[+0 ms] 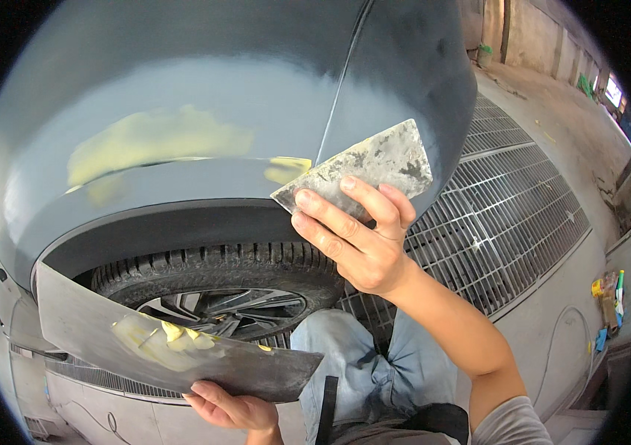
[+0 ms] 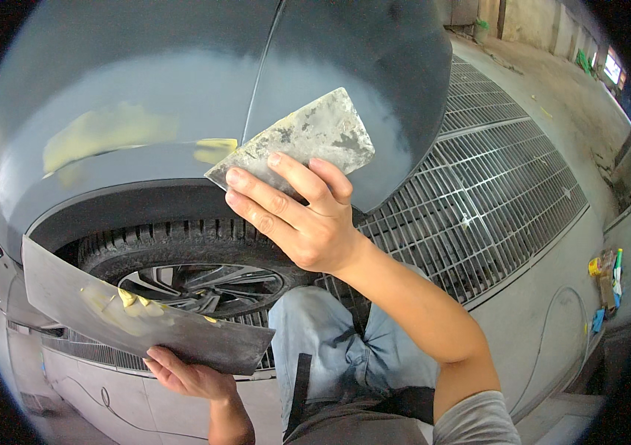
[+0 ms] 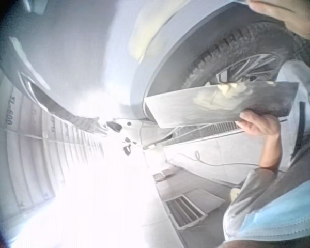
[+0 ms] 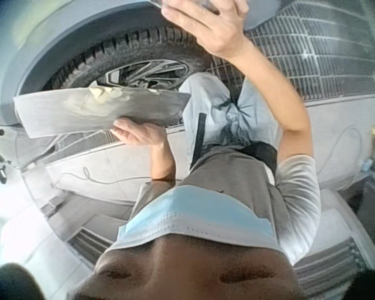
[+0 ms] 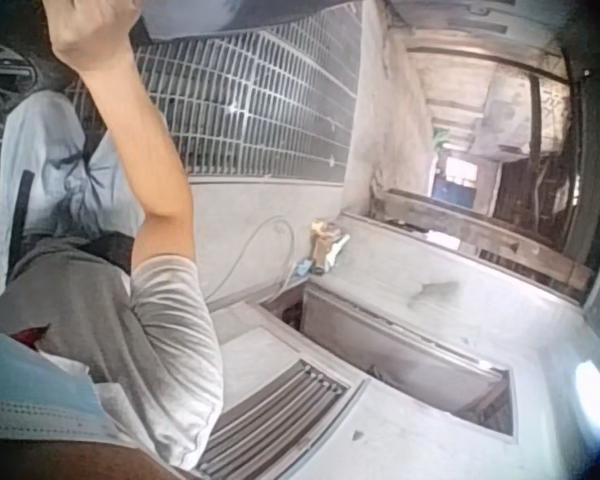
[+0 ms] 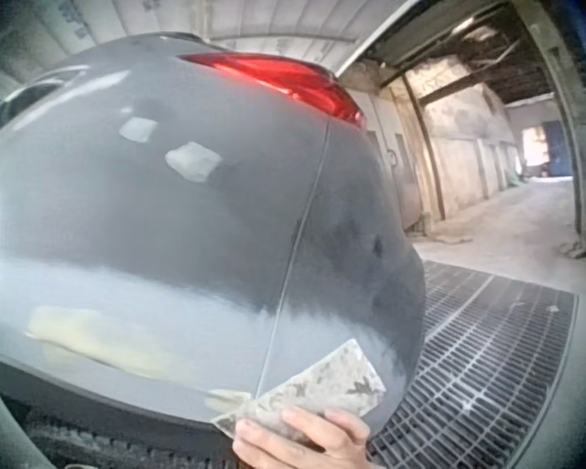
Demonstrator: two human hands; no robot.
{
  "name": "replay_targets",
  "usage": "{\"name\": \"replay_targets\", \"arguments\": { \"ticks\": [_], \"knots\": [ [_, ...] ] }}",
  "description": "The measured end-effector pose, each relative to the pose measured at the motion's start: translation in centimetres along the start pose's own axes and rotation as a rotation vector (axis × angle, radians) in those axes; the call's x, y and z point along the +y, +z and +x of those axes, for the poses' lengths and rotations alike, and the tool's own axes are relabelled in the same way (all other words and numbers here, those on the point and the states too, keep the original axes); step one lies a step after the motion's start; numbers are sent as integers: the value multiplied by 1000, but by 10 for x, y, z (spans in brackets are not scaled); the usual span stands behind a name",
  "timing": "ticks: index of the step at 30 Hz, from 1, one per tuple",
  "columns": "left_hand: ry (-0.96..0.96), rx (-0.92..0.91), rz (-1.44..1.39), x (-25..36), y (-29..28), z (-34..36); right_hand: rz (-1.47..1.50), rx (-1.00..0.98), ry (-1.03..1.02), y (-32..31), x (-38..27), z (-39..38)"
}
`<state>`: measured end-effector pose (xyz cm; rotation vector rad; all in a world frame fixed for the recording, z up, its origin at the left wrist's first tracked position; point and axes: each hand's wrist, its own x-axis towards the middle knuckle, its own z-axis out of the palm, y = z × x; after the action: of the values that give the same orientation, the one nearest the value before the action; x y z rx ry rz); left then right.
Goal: The person applies yellow body filler to a car's rear bumper using a metal spreader and a smaller scraper. They repeatedly scoop filler from the spreader and smooth it onto the surface, working along the bumper's edge and wheel arch.
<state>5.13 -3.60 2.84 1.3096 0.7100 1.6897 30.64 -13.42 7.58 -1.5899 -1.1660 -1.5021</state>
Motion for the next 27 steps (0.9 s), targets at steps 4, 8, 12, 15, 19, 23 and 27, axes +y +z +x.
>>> {"name": "replay_targets", "arguments": {
  "ticks": [4,8,12,15,19,23,27],
  "knots": [
    [19,-35,-16,0,-1,-1,4,-30,10,-13,-2,-5],
    [43,-51,-20,1,-1,-1,31,3,28,-22,-1,-4],
    [60,-62,-2,2,-2,-2,78,-4,21,-23,6,7],
    [22,-73,-13,3,-2,-4,140,1,-21,-22,14,23],
    [61,-74,-32,4,0,-6,180,-35,-121,-28,29,47],
    [51,-61,-39,5,3,-12,215,-87,-183,-32,42,62],
    [43,-47,-17,8,7,-19,195,-168,-220,-41,54,57]
  ]
}}
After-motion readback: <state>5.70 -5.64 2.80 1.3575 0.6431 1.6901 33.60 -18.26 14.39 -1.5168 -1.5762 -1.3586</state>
